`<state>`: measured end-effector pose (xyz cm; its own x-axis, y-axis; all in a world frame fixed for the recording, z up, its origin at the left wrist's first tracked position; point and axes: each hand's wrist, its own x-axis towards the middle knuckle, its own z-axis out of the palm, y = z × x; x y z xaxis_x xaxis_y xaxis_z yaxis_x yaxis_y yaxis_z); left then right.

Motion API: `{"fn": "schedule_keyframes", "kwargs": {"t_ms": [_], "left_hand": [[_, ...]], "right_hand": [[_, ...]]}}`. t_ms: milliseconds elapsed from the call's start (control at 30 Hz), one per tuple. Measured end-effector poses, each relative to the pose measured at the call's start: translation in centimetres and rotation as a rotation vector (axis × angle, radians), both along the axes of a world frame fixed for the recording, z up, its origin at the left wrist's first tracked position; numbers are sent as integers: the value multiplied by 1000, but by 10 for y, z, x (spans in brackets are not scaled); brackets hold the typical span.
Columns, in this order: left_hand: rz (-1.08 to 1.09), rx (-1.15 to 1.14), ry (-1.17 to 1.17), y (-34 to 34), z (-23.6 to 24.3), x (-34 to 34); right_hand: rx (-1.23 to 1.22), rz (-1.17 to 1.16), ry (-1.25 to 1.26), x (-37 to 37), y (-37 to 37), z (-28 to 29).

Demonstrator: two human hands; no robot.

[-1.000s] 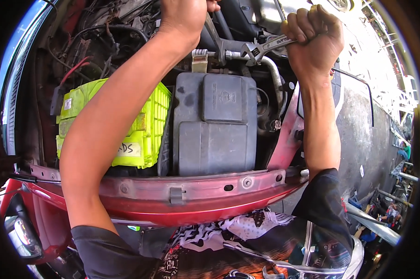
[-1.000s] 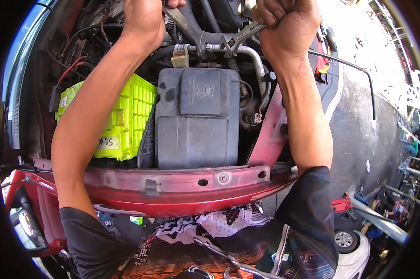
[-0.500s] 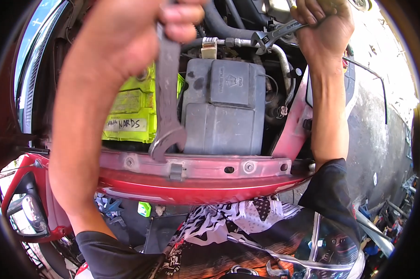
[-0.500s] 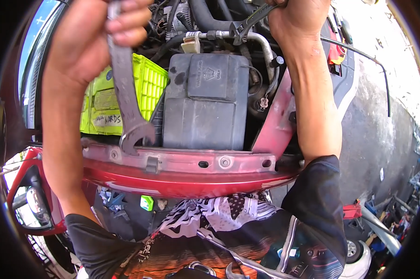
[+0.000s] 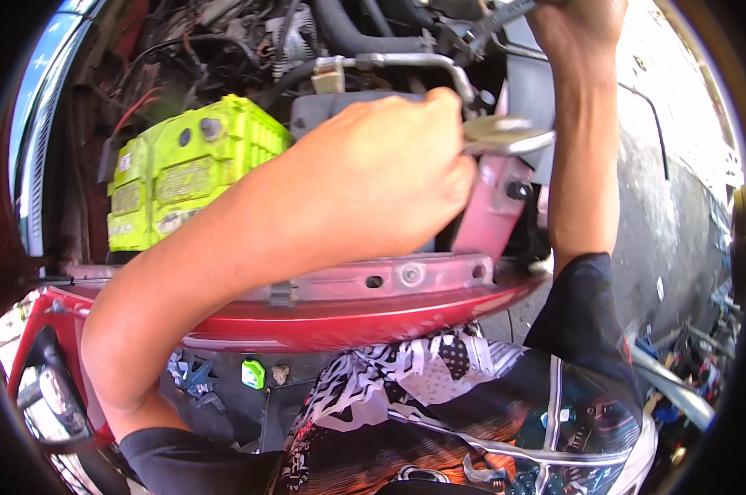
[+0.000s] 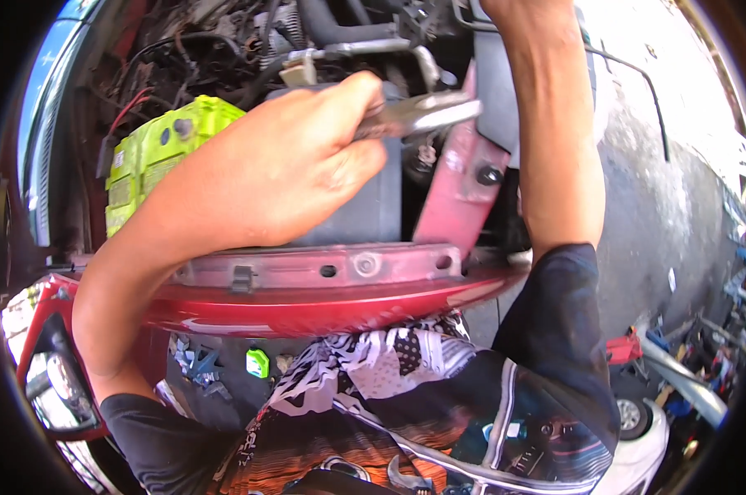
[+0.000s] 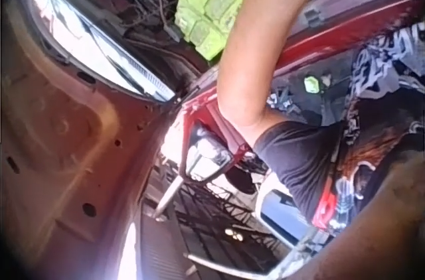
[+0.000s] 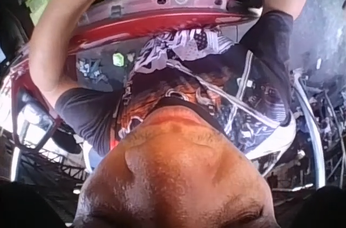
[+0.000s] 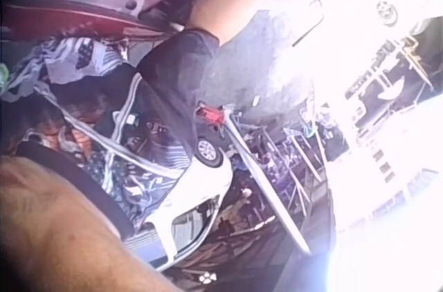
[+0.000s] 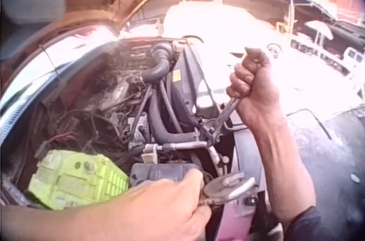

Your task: Using wrenches to tighten or loosen components in a vehicle's engine compartment.

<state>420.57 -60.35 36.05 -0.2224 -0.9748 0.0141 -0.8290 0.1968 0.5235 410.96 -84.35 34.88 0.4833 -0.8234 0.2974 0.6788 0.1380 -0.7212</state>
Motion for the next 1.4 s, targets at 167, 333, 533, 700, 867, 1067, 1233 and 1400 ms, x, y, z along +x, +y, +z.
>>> {"fn": "schedule_keyframes", "kwargs": {"t_ms": [167,333,533,700,867,1067,1233,1400], "left_hand": [[78,604,-1,-6,-21,-26],[-5,524,34,-8,-61,-50],[3,343,96,11,-81,-34],[-9,393,189,14,-84,-19],[158,171,251,0,-75,1],[522,-555,170,-12,-52,91],[238,268,887,-23,-43,100],[323,131,847,-19,-60,83]], "right_hand": [[-47,23,10,-9,1,15],[-68,36,-5,-14,16,13],[-21,138,-28,7,22,5],[23,129,35,55,12,-5],[48,119,67,85,24,-6],[-3,636,-279,67,21,5],[27,795,-338,69,24,4],[202,315,102,83,45,0]]}}
